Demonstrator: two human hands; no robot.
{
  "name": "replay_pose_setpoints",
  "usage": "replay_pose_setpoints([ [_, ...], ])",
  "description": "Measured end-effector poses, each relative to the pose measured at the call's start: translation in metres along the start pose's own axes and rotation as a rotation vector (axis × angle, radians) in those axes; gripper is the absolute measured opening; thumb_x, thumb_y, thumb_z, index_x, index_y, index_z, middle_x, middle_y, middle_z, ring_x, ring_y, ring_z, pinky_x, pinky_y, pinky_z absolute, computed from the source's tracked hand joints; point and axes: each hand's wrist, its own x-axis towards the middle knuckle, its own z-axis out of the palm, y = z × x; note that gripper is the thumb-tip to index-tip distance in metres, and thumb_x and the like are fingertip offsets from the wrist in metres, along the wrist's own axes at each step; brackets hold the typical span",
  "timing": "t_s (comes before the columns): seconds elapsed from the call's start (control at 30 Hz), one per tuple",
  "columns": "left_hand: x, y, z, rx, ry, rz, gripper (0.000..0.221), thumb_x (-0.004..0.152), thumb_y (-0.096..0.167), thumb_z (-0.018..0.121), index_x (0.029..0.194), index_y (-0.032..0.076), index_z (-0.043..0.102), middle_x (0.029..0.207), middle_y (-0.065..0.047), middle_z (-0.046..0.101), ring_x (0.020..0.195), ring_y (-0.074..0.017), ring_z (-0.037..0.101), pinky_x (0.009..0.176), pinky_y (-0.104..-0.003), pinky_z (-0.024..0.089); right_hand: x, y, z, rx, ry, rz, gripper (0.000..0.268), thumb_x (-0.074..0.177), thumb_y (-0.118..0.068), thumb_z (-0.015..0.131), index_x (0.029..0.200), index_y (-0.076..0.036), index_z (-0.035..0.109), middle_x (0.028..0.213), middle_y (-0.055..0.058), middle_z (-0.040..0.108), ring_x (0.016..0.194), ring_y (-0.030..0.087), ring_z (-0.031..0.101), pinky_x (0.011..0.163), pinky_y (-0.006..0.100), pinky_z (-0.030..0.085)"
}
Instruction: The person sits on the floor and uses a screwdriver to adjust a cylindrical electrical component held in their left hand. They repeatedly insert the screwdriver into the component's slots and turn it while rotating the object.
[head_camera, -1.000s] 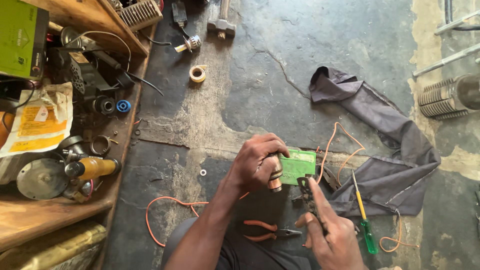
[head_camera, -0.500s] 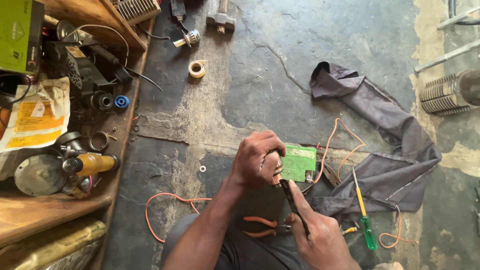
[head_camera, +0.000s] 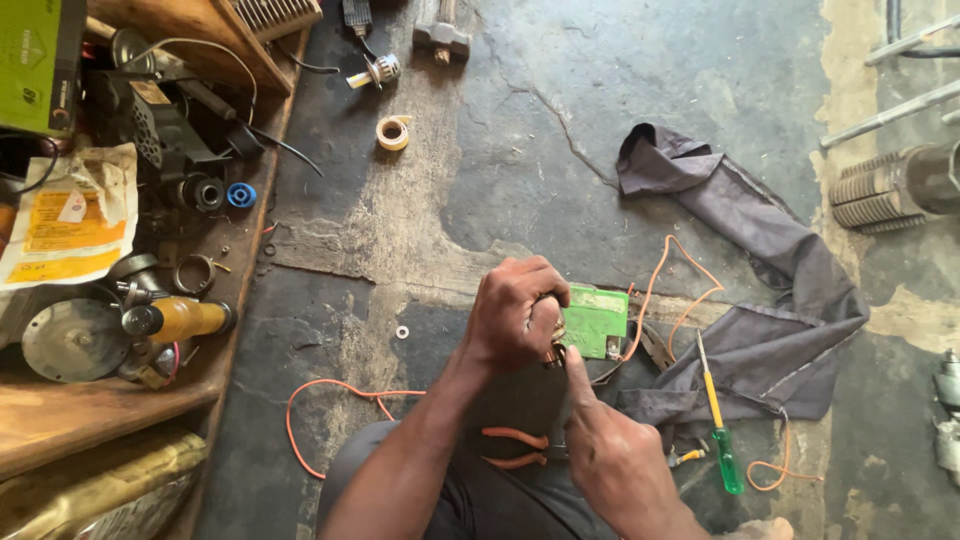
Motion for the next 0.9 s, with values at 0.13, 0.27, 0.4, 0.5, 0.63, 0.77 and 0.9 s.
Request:
replay_pose_setpoints([
  [0.13,-0.002,0.003,-0.002,-0.022,-0.003,-0.003,0.016,0.076,0.011,0.052,0.076,0.004,0.066,0.081,-0.013,0.067,0.078,-0.033,0.065,0.08,-0.042,0.052,-0.006,-0.007,0.001,-0.004,0.025,0.02,0.079,0.077,-0.003,0.066,0.152,-0.003,0.04,0.067,0.012,0.063,0.053,0.028,0.065,0.05,0.043,0.052],
  [0.27,0.0,0.003,-0.004,-0.022,0.001,0.017,0.015,0.077,0.012,0.053,0.075,0.005,0.066,0.08,-0.012,0.067,0.077,-0.033,0.066,0.079,-0.042,0.052,-0.006,-0.01,0.002,-0.032,0.034,0.008,0.079,0.077,-0.003,0.066,0.152,-0.001,0.039,0.066,0.012,0.062,0.052,0.027,0.065,0.05,0.043,0.052],
  [0.4,-0.004,0.0,-0.002,0.016,0.01,0.021,0.015,0.077,0.012,0.054,0.075,0.006,0.068,0.08,-0.012,0.067,0.078,-0.034,0.065,0.079,-0.043,0.051,-0.007,-0.007,0.009,-0.044,0.048,-0.015,0.079,0.08,-0.002,0.066,0.153,0.001,0.037,0.069,0.013,0.063,0.053,0.029,0.064,0.049,0.043,0.05],
  [0.5,-0.004,0.002,-0.004,-0.028,0.011,0.022,0.014,0.076,0.012,0.054,0.075,0.006,0.067,0.079,-0.012,0.067,0.077,-0.0327,0.066,0.08,-0.042,0.052,-0.011,-0.01,0.008,-0.041,0.066,0.024,0.076,0.081,-0.003,0.066,0.152,-0.002,0.039,0.067,0.014,0.063,0.051,0.029,0.063,0.05,0.044,0.051],
  [0.63,-0.002,0.007,-0.004,0.018,0.031,0.058,0.015,0.078,0.012,0.054,0.076,0.006,0.067,0.079,-0.012,0.068,0.077,-0.0331,0.066,0.079,-0.042,0.053,-0.009,-0.014,0.007,-0.012,0.063,0.038,0.078,0.079,-0.004,0.065,0.153,-0.004,0.04,0.061,0.016,0.061,0.05,0.03,0.063,0.05,0.046,0.05],
  [0.77,-0.004,0.005,-0.003,-0.034,0.021,0.024,0.016,0.077,0.012,0.053,0.075,0.005,0.067,0.078,-0.012,0.067,0.075,-0.0322,0.066,0.076,-0.041,0.054,-0.011,-0.012,0.009,0.02,0.079,0.07,0.073,0.083,-0.005,0.066,0.152,-0.006,0.042,0.057,0.016,0.059,0.048,0.032,0.061,0.049,0.046,0.05],
  [0.9,0.0,0.01,-0.006,-0.04,0.024,0.051,0.016,0.076,0.012,0.053,0.075,0.004,0.067,0.077,-0.012,0.067,0.074,-0.0321,0.066,0.077,-0.042,0.054,-0.011,-0.017,0.004,0.052,0.128,0.027,0.073,0.081,-0.003,0.063,0.151,-0.007,0.043,0.057,0.014,0.06,0.049,0.029,0.064,0.05,0.044,0.051],
])
